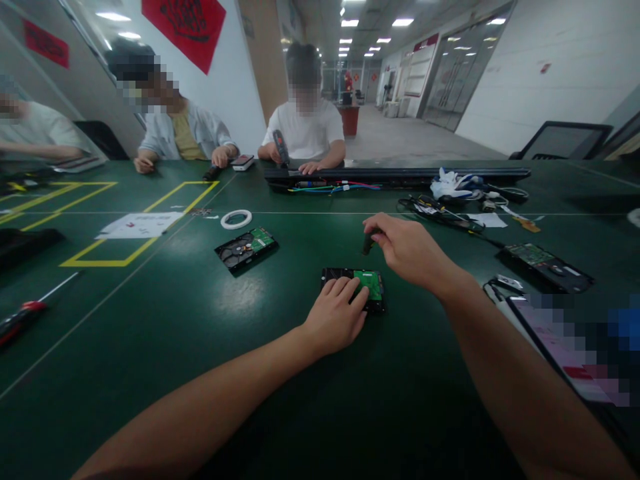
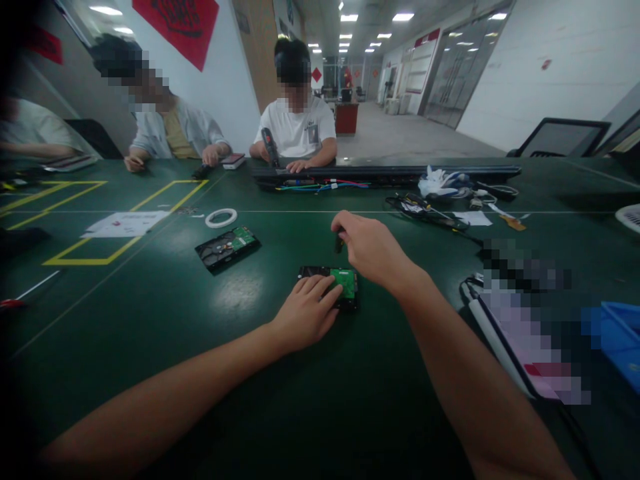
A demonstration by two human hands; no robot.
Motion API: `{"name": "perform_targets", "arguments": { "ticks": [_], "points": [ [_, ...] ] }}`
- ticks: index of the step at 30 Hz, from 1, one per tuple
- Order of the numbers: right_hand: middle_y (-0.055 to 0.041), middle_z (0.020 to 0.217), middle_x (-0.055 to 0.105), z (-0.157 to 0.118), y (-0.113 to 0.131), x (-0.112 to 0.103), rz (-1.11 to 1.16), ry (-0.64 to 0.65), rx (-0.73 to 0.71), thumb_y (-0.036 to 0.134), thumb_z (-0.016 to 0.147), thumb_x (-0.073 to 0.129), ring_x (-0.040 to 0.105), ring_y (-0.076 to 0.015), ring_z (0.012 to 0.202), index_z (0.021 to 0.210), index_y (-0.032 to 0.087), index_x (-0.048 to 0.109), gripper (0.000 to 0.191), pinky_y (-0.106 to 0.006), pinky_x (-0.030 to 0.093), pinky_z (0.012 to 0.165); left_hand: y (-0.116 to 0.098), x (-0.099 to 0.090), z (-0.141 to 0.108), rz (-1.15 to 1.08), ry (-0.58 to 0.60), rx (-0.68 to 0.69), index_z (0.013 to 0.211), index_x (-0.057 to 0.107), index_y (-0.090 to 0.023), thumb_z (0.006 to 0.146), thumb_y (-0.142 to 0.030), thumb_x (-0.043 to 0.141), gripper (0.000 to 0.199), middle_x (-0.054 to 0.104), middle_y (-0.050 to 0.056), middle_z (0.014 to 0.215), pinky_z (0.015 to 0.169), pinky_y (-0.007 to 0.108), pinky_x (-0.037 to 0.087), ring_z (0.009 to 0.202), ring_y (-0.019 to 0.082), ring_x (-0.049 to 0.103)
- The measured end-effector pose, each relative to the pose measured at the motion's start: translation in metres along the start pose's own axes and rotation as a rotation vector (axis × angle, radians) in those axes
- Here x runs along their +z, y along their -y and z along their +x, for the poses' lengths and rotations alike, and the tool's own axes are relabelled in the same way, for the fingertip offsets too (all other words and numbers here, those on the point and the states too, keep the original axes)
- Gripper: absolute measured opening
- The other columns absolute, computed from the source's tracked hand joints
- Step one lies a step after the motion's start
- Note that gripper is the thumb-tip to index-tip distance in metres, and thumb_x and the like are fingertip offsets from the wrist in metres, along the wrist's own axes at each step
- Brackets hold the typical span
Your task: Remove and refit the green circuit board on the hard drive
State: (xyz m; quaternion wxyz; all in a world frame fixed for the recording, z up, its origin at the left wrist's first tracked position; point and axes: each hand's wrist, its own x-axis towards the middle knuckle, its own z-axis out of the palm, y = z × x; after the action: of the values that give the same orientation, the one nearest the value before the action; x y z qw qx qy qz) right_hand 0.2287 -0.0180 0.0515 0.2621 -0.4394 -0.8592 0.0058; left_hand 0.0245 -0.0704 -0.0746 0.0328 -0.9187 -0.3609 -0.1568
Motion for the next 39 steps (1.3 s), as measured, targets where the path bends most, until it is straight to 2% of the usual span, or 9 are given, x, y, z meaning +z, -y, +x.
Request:
{"name": "perform_targets", "arguments": {
  "ticks": [3, 9, 14, 19, 25, 32, 36, 39],
  "points": [
    [-0.0103, 0.108, 0.075, 0.0008, 0.002, 0.0006, -0.026, -0.006, 0.014, 0.015, 0.099, 0.051, 0.07, -0.028, 0.097, 0.111, 0.022, 0.063, 0.018, -0.042, 0.052, 0.089, -0.0002, 0.0, -0.0003, 0.001, -0.006, 0.004, 0.149, 0.053, -0.015, 0.106, -0.036, 0.051, 0.048, 0.055, 0.018, 0.152, 0.114, 0.054, 0.043, 0.138, 0.037, 0.051],
    [-0.0124, 0.114, 0.074, 0.0009, 0.0052, 0.0021, -0.081, -0.045, 0.046, 0.016, 0.1, 0.053, 0.069, -0.0287, 0.102, 0.121, 0.021, 0.061, 0.023, -0.041, 0.05, 0.09, 0.0004, 0.0018, -0.0002, -0.004, -0.009, 0.0, 0.149, 0.053, -0.017, 0.105, -0.037, 0.053, 0.048, 0.055, 0.017, 0.152, 0.113, 0.055, 0.044, 0.137, 0.037, 0.051],
    [-0.0091, 0.099, 0.075, 0.001, 0.0077, -0.0003, -0.106, -0.063, 0.081, 0.025, 0.101, 0.062, 0.067, -0.0258, 0.088, 0.105, 0.021, 0.063, 0.006, -0.037, 0.046, 0.08, 0.0008, 0.0028, 0.0, -0.003, -0.014, 0.0, 0.148, 0.054, -0.017, 0.105, -0.037, 0.053, 0.047, 0.056, 0.018, 0.151, 0.114, 0.054, 0.044, 0.137, 0.037, 0.052],
    [-0.0083, 0.097, 0.076, 0.003, 0.0051, 0.0006, -0.119, -0.076, 0.096, 0.038, 0.101, 0.068, 0.068, -0.0261, 0.089, 0.098, 0.022, 0.066, 0.016, -0.037, 0.046, 0.081, 0.0009, 0.0022, 0.0002, -0.013, -0.02, -0.006, 0.148, 0.054, -0.018, 0.105, -0.037, 0.054, 0.047, 0.056, 0.017, 0.151, 0.114, 0.054, 0.043, 0.137, 0.037, 0.051],
    [-0.0122, 0.108, 0.078, 0.0017, 0.0049, 0.0015, -0.072, -0.066, 0.058, 0.026, 0.102, 0.059, 0.071, -0.0287, 0.099, 0.109, 0.019, 0.067, 0.013, -0.039, 0.048, 0.088, 0.0006, 0.0026, 0.0003, -0.017, -0.02, -0.002, 0.148, 0.055, -0.018, 0.106, -0.037, 0.052, 0.046, 0.056, 0.018, 0.151, 0.114, 0.055, 0.043, 0.137, 0.037, 0.051],
    [-0.0063, 0.093, 0.077, 0.0001, 0.0048, 0.0019, 0.1, 0.004, 0.08, 0.014, 0.1, 0.051, 0.07, -0.021, 0.077, 0.12, 0.019, 0.064, 0.025, -0.034, 0.049, 0.076, 0.0014, 0.0052, 0.0001, -0.017, -0.015, -0.006, 0.149, 0.053, -0.018, 0.106, -0.038, 0.052, 0.048, 0.055, 0.018, 0.152, 0.114, 0.056, 0.043, 0.138, 0.037, 0.05],
    [-0.0115, 0.107, 0.078, 0.0015, 0.002, 0.0023, -0.03, -0.011, 0.106, 0.017, 0.102, 0.052, 0.072, -0.0253, 0.087, 0.121, 0.018, 0.065, 0.023, -0.037, 0.049, 0.078, 0.0013, 0.0031, 0.0005, -0.015, -0.011, -0.003, 0.149, 0.053, -0.017, 0.106, -0.038, 0.051, 0.048, 0.055, 0.018, 0.152, 0.114, 0.055, 0.043, 0.138, 0.037, 0.051],
    [-0.0143, 0.11, 0.078, 0.0021, 0.0033, 0.0009, -0.191, -0.034, 0.157, 0.027, 0.103, 0.058, 0.072, -0.0305, 0.096, 0.115, 0.018, 0.068, 0.017, -0.04, 0.048, 0.081, 0.0011, 0.0018, 0.0009, -0.014, -0.007, -0.003, 0.148, 0.054, -0.017, 0.106, -0.038, 0.051, 0.047, 0.055, 0.018, 0.152, 0.114, 0.055, 0.043, 0.138, 0.037, 0.05]
  ]
}}
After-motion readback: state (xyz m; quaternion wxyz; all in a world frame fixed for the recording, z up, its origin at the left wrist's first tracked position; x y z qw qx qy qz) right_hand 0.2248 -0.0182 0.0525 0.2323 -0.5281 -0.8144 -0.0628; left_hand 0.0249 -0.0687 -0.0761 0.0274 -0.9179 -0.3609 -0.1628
